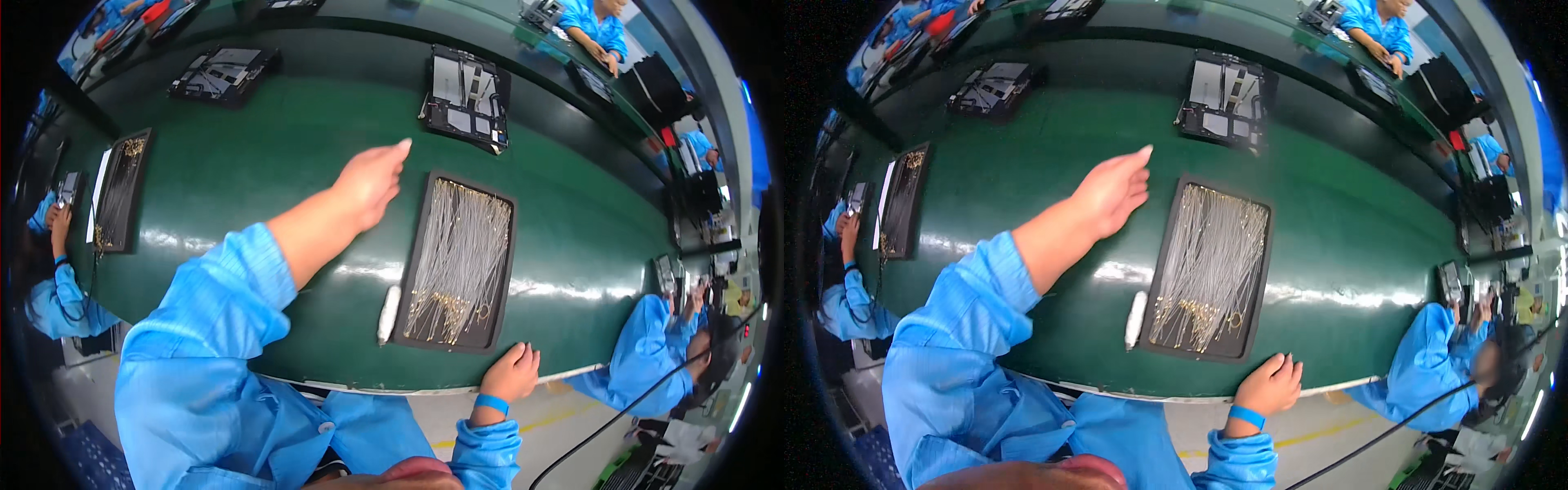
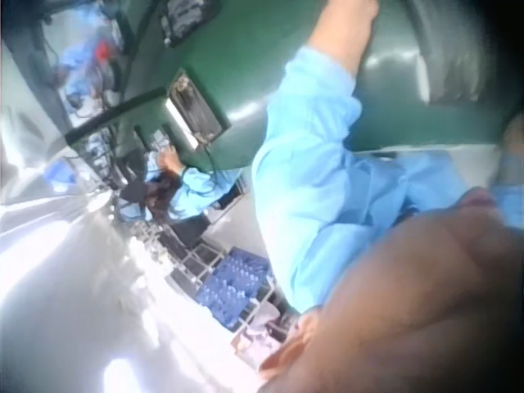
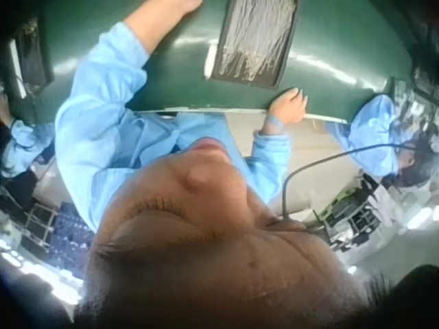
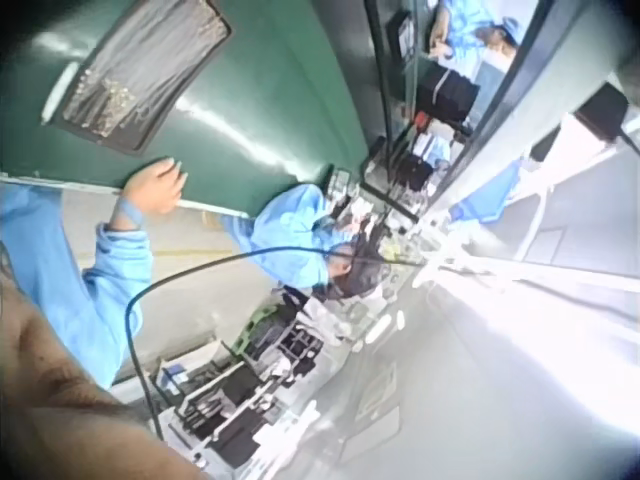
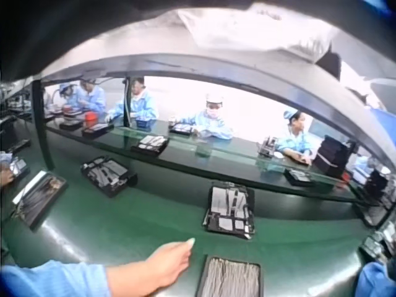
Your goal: The recorder is assembling internal components of tablet devices on an electronics manufacturing assembly line.
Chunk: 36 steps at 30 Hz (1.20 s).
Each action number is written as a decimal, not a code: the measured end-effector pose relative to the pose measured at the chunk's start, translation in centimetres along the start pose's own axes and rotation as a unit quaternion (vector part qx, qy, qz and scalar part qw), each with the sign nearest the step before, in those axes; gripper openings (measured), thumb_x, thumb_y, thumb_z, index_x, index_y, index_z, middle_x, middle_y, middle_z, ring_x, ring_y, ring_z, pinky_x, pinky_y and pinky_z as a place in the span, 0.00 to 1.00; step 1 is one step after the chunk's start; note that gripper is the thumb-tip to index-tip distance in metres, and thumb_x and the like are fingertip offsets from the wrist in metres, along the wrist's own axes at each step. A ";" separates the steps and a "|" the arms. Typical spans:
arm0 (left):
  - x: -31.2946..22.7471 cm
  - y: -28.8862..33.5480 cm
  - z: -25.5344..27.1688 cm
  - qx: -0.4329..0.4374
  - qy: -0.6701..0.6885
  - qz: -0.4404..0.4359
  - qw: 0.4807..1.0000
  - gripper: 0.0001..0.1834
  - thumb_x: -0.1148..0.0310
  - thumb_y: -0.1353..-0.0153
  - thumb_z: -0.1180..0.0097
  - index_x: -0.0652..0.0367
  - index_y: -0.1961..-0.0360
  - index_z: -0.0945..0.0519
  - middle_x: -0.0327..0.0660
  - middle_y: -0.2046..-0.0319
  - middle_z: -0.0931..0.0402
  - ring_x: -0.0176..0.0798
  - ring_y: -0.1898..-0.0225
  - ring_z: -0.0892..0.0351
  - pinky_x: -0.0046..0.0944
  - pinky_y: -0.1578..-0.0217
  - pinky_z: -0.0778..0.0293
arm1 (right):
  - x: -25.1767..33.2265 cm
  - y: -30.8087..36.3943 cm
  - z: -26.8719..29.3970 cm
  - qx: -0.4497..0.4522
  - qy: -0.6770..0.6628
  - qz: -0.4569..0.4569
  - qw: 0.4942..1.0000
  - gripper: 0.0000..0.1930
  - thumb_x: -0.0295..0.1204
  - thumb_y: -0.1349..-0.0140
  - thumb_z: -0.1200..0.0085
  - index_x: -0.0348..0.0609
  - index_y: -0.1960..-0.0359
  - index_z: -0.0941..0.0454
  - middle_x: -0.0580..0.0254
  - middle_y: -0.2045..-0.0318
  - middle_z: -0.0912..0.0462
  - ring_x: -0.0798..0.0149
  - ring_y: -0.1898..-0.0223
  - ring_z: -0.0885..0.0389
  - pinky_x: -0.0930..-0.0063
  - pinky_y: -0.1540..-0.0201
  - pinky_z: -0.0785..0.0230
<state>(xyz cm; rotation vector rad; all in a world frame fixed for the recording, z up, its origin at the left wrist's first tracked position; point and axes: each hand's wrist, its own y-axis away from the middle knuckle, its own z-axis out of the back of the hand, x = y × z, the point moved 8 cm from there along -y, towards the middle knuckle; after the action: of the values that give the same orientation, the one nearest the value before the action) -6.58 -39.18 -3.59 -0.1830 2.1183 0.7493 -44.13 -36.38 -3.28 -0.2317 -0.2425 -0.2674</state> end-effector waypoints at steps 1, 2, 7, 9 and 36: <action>-0.2 -1.6 -0.9 0.009 0.029 -0.011 0.999 0.42 0.55 0.52 0.45 0.68 0.45 0.53 0.59 0.44 0.59 0.53 0.41 0.59 0.45 0.43 0.56 | 0.2 0.0 -0.3 0.008 0.002 0.005 1.000 0.19 0.39 0.45 0.63 0.39 0.63 0.25 0.48 0.53 0.33 0.46 0.53 0.37 0.57 0.49 0.50; -0.2 -3.3 -1.4 0.000 0.030 -0.008 1.000 0.42 0.55 0.52 0.45 0.68 0.45 0.53 0.59 0.44 0.59 0.53 0.41 0.59 0.45 0.43 0.56 | 0.7 0.1 -0.1 -0.005 0.026 0.017 1.000 0.18 0.38 0.45 0.62 0.38 0.64 0.26 0.48 0.54 0.32 0.48 0.54 0.35 0.59 0.50 0.48; -0.2 -8.9 -2.9 -0.083 0.166 -0.023 0.982 0.44 0.58 0.51 0.46 0.64 0.42 0.59 0.58 0.42 0.67 0.53 0.40 0.62 0.46 0.43 0.56 | 0.2 0.2 -0.5 0.032 0.009 -0.004 0.999 0.18 0.38 0.43 0.63 0.39 0.60 0.28 0.48 0.50 0.37 0.46 0.50 0.42 0.55 0.47 0.55; -1.3 -10.6 -3.2 -0.076 0.173 -0.067 0.980 0.33 0.60 0.48 0.49 0.66 0.47 0.47 0.57 0.47 0.50 0.51 0.46 0.46 0.46 0.45 0.51 | -0.3 0.0 -1.0 0.071 -0.001 -0.024 0.997 0.18 0.38 0.43 0.63 0.39 0.58 0.29 0.49 0.48 0.40 0.46 0.48 0.46 0.54 0.46 0.57; -1.7 -2.7 -0.7 0.189 -0.017 0.042 0.981 0.08 0.70 0.52 0.47 0.61 0.71 0.27 0.40 0.71 0.27 0.35 0.69 0.28 0.36 0.65 0.31 | 1.3 0.1 -0.3 0.016 0.033 0.018 0.999 0.17 0.39 0.44 0.64 0.45 0.61 0.26 0.53 0.50 0.35 0.44 0.52 0.40 0.53 0.48 0.54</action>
<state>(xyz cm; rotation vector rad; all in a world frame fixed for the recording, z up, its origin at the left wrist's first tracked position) -4.94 -41.95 -3.15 0.1240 2.2005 0.3810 -42.87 -36.68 -3.23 -0.1947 -0.1770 -0.2342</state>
